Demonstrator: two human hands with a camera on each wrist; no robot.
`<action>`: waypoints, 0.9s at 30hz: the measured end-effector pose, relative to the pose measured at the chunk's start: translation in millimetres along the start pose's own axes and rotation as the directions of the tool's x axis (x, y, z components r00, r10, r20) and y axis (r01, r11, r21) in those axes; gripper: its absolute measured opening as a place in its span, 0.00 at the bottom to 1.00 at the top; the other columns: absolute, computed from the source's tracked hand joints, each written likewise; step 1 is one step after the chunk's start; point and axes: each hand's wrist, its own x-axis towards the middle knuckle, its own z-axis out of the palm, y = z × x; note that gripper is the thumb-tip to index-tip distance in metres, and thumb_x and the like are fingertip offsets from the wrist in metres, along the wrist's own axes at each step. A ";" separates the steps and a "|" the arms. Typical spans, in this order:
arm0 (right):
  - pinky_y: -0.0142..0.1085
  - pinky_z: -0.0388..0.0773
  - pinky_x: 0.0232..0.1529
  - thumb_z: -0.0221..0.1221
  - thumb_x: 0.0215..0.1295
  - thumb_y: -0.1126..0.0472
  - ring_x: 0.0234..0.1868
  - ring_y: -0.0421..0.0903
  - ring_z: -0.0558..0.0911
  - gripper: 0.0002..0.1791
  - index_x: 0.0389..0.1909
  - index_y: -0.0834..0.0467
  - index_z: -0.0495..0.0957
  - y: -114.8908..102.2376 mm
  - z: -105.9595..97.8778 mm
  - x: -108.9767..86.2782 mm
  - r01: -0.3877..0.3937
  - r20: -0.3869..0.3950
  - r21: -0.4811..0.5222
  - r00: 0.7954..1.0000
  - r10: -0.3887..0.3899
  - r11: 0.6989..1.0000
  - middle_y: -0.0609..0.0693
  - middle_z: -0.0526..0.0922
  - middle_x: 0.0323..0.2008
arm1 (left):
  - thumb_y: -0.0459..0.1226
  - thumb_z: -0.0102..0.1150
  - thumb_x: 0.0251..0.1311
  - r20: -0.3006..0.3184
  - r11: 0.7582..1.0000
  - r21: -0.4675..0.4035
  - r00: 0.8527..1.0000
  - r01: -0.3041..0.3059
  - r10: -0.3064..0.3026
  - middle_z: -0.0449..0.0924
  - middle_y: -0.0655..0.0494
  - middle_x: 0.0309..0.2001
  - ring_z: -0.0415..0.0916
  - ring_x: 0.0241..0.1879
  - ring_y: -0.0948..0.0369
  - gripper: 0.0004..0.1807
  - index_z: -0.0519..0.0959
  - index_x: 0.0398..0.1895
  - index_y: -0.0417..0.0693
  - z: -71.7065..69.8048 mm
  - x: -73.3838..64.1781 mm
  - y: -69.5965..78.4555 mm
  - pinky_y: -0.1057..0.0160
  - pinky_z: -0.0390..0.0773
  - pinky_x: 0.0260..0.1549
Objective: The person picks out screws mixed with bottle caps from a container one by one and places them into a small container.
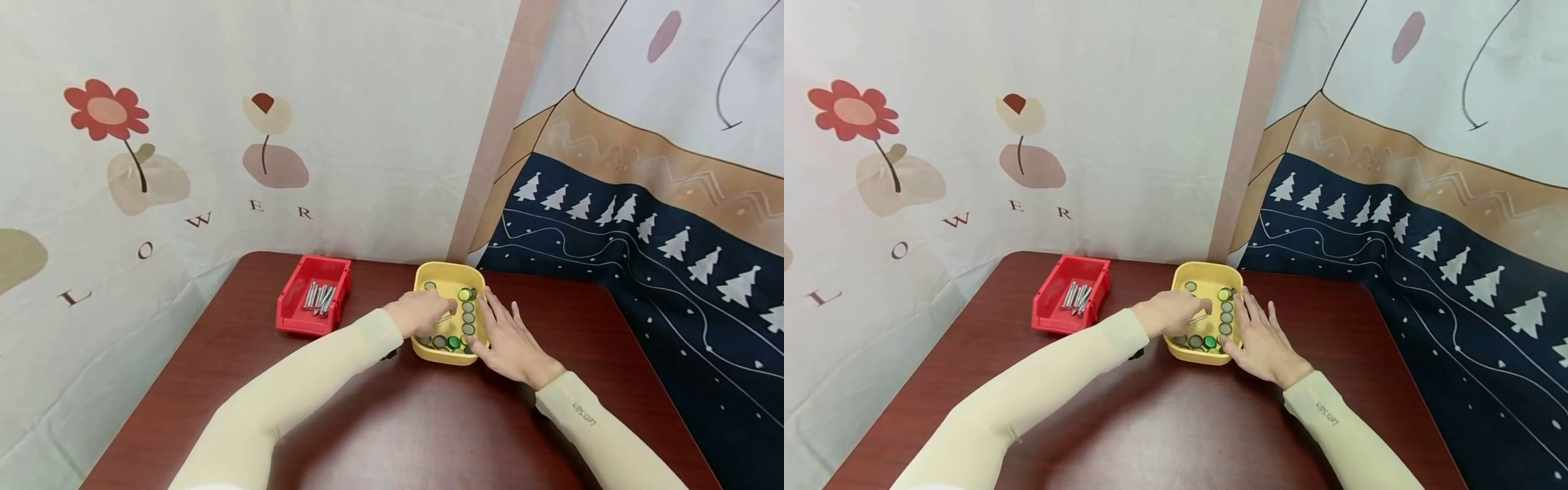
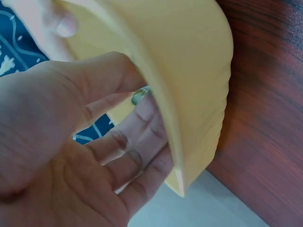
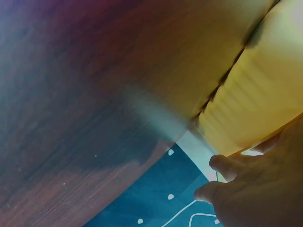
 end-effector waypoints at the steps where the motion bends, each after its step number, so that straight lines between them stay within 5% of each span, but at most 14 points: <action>1: 0.80 0.48 0.90 0.58 0.87 0.38 0.96 0.67 0.56 0.51 0.94 0.66 0.53 -0.5 -0.8 0.4 -0.001 0.000 0.000 1.000 0.001 1.000 0.66 0.48 0.96 | 0.38 0.68 0.83 -0.009 1.000 -0.026 1.000 0.000 -0.001 0.91 0.50 0.65 0.86 0.59 0.57 0.24 0.83 0.78 0.62 -1.9 -1.2 -2.2 0.52 0.91 0.54; 8: 0.80 0.48 0.90 0.60 0.87 0.39 0.96 0.68 0.56 0.52 0.95 0.66 0.52 -2.0 -2.2 2.0 -0.004 0.003 0.005 1.000 0.004 1.000 0.66 0.48 0.96 | 0.34 0.74 0.76 -0.096 0.980 -0.196 0.995 -0.030 0.011 0.87 0.52 0.48 0.82 0.43 0.59 0.27 0.80 0.74 0.57 -8.9 -12.7 -16.9 0.61 0.85 0.42; 14: 0.80 0.46 0.91 0.59 0.87 0.37 0.96 0.68 0.55 0.53 0.95 0.66 0.51 -2.2 -0.5 0.8 -0.019 0.021 0.015 1.000 0.018 1.000 0.66 0.47 0.97 | 0.33 0.74 0.73 -0.184 0.933 -0.351 0.983 -0.077 0.012 0.86 0.55 0.36 0.83 0.33 0.61 0.25 0.79 0.70 0.50 -10.3 -21.7 -27.1 0.65 0.82 0.35; 27: 0.78 0.45 0.92 0.59 0.87 0.36 0.97 0.66 0.54 0.54 0.95 0.65 0.50 -1.5 0.7 0.3 -0.018 0.024 0.012 1.000 0.018 1.000 0.65 0.46 0.97 | 0.32 0.72 0.72 -0.275 0.878 -0.477 0.955 -0.036 -0.111 0.90 0.53 0.36 0.85 0.36 0.60 0.24 0.79 0.69 0.46 -7.1 -40.6 -53.5 0.64 0.83 0.39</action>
